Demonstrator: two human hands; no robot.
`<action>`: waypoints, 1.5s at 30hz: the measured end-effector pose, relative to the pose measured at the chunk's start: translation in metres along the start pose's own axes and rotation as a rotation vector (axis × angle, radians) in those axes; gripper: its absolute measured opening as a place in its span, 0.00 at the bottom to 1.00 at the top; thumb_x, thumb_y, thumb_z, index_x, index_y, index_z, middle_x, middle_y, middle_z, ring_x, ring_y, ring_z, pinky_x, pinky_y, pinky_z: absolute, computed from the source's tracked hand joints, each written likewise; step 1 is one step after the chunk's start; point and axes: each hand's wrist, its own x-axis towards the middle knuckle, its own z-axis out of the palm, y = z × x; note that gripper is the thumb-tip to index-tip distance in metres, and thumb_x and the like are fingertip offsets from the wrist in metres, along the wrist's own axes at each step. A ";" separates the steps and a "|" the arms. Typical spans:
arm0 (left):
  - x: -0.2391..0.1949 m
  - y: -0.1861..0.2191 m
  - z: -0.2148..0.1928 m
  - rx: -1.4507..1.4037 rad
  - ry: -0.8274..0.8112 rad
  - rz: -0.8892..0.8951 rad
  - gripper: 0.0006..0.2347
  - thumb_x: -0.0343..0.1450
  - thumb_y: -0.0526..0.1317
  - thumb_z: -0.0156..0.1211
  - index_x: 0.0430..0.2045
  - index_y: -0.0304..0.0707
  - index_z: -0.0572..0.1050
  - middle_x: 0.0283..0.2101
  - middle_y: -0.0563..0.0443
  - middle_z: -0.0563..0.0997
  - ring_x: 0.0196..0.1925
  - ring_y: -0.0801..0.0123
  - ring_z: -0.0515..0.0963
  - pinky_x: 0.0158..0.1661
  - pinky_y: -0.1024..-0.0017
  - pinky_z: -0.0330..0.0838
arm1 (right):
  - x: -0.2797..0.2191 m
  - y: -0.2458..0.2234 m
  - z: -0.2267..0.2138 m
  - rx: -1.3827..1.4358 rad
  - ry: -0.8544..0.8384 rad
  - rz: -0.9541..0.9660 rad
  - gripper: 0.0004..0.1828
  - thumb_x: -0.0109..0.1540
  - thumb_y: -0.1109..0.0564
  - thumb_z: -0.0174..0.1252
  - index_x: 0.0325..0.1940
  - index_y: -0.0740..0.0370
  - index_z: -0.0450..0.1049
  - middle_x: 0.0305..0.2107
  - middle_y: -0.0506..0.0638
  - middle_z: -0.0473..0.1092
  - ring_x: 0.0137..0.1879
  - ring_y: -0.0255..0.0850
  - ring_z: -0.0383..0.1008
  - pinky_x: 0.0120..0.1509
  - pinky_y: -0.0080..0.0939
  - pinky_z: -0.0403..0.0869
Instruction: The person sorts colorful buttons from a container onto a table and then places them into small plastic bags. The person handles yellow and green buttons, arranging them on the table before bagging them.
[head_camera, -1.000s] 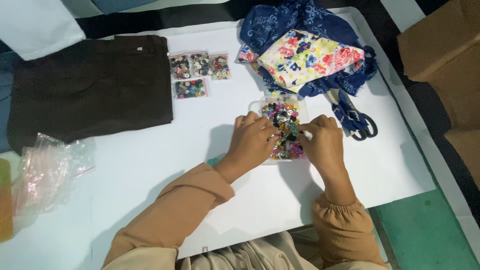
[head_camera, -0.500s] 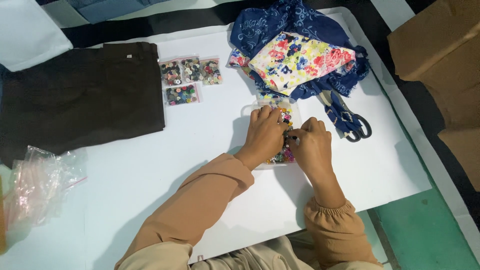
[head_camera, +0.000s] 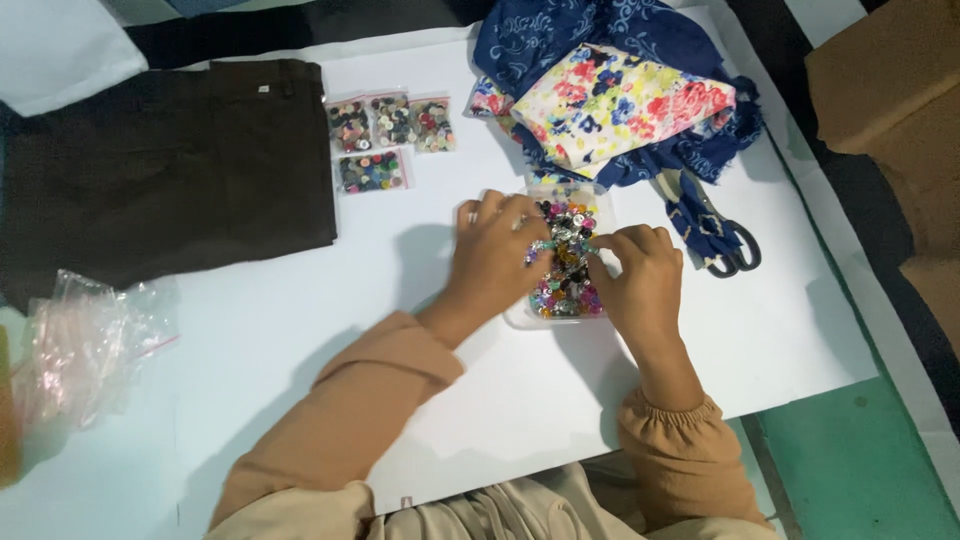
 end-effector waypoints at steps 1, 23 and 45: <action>-0.008 -0.009 -0.016 0.006 0.002 -0.003 0.06 0.60 0.38 0.71 0.26 0.45 0.80 0.41 0.54 0.74 0.50 0.57 0.69 0.51 0.48 0.60 | 0.001 -0.002 0.003 0.005 0.000 -0.005 0.11 0.55 0.61 0.70 0.41 0.52 0.83 0.33 0.47 0.70 0.45 0.45 0.71 0.49 0.46 0.68; -0.139 -0.074 -0.086 -0.101 -0.194 -0.509 0.06 0.67 0.38 0.68 0.35 0.53 0.82 0.40 0.63 0.77 0.50 0.69 0.72 0.54 0.58 0.66 | 0.003 -0.145 0.064 0.695 -0.537 -0.126 0.11 0.57 0.68 0.63 0.43 0.62 0.83 0.36 0.56 0.80 0.45 0.46 0.79 0.51 0.44 0.78; -0.276 -0.153 -0.238 0.526 0.249 -0.733 0.14 0.66 0.34 0.71 0.46 0.51 0.83 0.46 0.56 0.79 0.52 0.61 0.73 0.53 0.58 0.64 | -0.025 -0.312 0.102 0.626 -0.383 -0.677 0.13 0.58 0.62 0.61 0.47 0.58 0.80 0.40 0.56 0.73 0.45 0.50 0.75 0.47 0.48 0.72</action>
